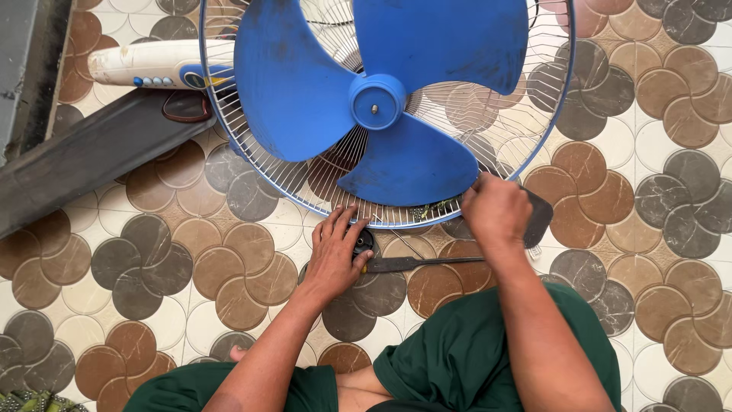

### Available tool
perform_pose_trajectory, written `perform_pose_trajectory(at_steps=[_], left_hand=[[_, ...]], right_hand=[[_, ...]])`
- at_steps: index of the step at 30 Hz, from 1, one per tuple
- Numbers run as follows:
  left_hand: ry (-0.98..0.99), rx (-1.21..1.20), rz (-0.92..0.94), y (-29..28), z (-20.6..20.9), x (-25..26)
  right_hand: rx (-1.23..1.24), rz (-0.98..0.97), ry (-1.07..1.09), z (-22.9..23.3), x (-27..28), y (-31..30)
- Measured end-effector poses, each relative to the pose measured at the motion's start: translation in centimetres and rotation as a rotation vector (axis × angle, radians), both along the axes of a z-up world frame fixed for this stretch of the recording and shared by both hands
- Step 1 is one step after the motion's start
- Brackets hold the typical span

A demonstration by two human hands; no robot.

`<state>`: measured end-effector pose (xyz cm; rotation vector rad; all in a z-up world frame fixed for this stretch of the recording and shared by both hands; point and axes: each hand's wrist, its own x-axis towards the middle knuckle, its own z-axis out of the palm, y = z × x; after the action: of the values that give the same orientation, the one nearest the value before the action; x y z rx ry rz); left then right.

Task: The person cleans a disassembled electric fan using a green scrubbing pad. They wipe the blue fan blades and the metal cage, then clean the white motor housing and rear grill. The fan remains disassembled on the floor throughout the clip.

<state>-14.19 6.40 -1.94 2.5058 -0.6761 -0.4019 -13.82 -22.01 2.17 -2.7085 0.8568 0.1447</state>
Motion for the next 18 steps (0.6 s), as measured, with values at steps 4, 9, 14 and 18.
perform_pose_trajectory(at_steps=[4,9,14,18], left_hand=[[0.005,0.006,-0.002,0.1,-0.3,-0.1],[-0.004,0.003,-0.007,0.2,-0.3,0.0],[0.011,0.003,-0.016,0.4,-0.3,0.0],[0.045,0.015,-0.009,0.5,-0.3,0.1]], right_hand=[[0.111,0.007,0.044,0.5,-0.5,-0.6],[0.129,0.050,0.085,0.7,0.2,1.1],[0.137,0.059,0.032,0.0,0.0,2.6],[0.150,0.172,0.065,-0.7,-0.1,2.4]])
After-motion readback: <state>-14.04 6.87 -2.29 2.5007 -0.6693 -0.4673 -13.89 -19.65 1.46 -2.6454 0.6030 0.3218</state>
